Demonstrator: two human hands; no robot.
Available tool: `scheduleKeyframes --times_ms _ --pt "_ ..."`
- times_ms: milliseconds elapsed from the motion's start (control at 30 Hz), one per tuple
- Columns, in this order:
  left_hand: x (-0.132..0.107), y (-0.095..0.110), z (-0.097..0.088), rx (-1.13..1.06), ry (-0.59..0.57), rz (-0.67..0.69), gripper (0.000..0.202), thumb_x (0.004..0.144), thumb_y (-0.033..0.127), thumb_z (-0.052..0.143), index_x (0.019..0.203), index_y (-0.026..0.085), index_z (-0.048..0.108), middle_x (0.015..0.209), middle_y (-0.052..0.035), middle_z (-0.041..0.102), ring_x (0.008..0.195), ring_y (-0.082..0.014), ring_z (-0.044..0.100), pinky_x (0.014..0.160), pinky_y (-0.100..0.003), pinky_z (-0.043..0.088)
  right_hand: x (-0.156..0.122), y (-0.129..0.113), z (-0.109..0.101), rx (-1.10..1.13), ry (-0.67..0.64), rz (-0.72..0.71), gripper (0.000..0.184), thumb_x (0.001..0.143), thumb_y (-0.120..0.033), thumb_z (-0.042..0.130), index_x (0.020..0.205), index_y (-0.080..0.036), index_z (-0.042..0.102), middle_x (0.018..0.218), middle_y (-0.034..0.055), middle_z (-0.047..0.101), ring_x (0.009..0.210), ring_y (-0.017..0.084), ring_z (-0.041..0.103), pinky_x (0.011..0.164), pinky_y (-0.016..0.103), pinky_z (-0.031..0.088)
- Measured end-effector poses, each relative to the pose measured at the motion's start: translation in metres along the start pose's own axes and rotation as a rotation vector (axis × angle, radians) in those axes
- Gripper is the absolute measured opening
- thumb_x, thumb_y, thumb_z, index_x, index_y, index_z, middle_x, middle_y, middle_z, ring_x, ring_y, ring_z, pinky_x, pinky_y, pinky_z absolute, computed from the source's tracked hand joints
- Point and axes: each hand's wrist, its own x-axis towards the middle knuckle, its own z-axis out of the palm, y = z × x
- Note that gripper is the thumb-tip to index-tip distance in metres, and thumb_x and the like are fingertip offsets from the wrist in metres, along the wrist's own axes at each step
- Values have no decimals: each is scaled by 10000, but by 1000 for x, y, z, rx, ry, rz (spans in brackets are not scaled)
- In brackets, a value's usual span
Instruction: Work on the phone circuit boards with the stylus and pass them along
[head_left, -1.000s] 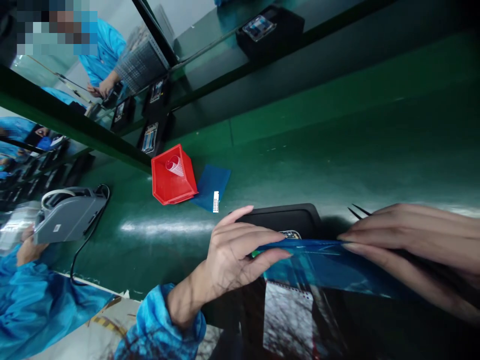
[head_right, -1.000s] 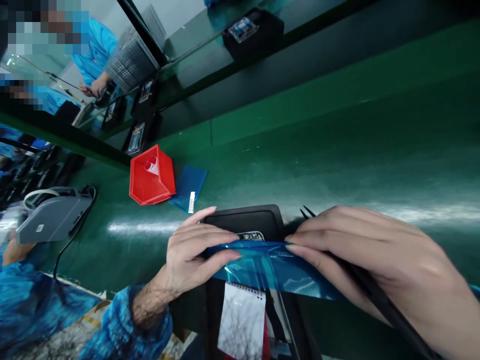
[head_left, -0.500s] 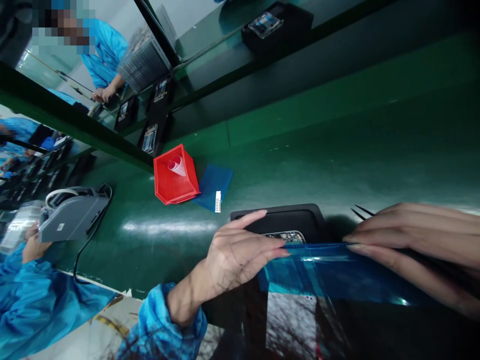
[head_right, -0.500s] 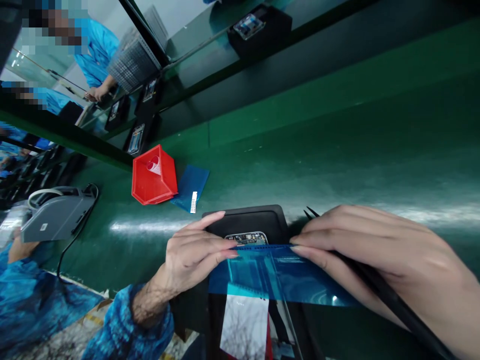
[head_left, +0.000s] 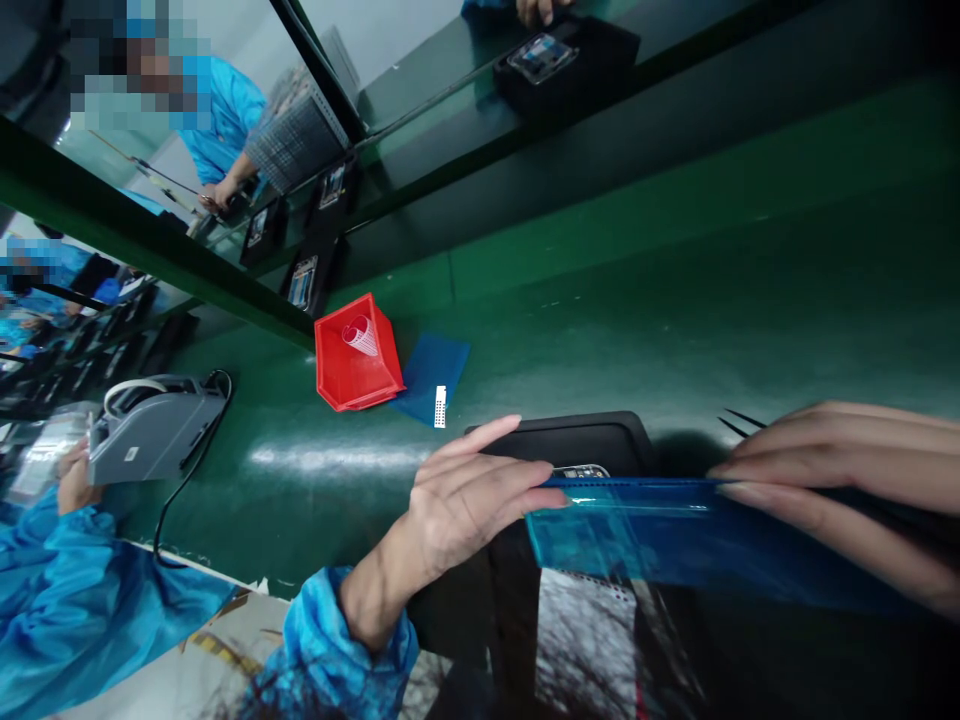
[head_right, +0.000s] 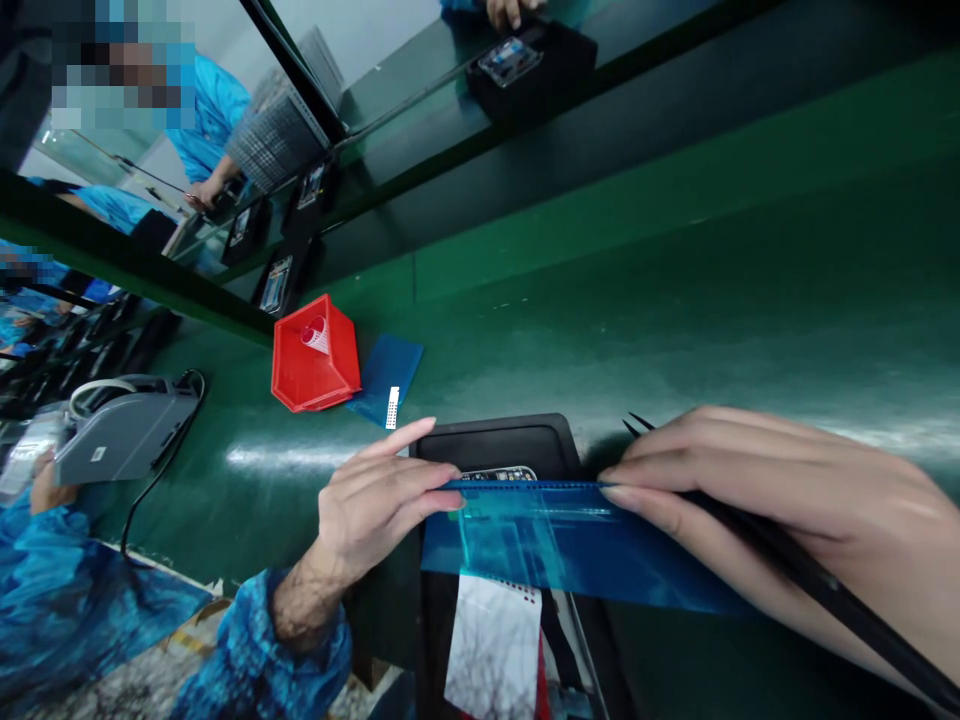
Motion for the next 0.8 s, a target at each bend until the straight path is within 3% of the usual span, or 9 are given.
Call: scheduleKeyframes --times_ms 133,267,467,667,733,800 --pt "0 0 -2 -12 -52 27 252 1074 168 815 1320 162 759 987 -13 951 710 -199 904 1120 -506 783 -5 7 -1 -33 -68 -95 192 1137 -451 637 1045 -426 804 951 -31 849 819 203 824 726 336 652" --pt "-2 3 -2 -6 -56 32 80 1112 140 743 1188 140 771 980 -37 952 771 -185 922 1145 -474 767 -7 11 3 -39 -58 -126 153 1124 -426 661 1068 -420 803 947 -25 845 811 213 823 704 358 651" --pt "1 3 -5 -4 -28 6 55 1110 156 744 1147 155 784 968 -41 962 765 -175 917 1130 -468 773 -5 16 3 -51 -78 -158 176 1141 -446 630 1107 -418 800 979 -5 851 829 212 842 691 368 677" --pt "10 -11 -17 -66 -13 -135 60 1104 259 787 1123 274 842 923 30 954 747 -189 909 1095 -511 790 10 0 -6 -87 -26 -217 152 1157 -450 640 1142 -378 774 934 -3 870 767 203 858 653 332 700" --pt "11 -15 -18 -95 -8 -220 56 1080 284 830 1131 277 853 948 1 960 864 -224 936 1095 -495 787 17 -10 -7 -126 4 -266 152 1174 -409 626 1105 -353 749 882 -15 870 706 185 843 637 309 694" --pt "10 -17 -16 -140 2 -294 205 1102 381 806 1265 261 838 1065 -68 969 1003 -265 948 1032 -449 806 22 -19 -4 -173 19 -273 144 1178 -345 631 1071 -328 726 847 -21 864 679 176 831 654 306 695"
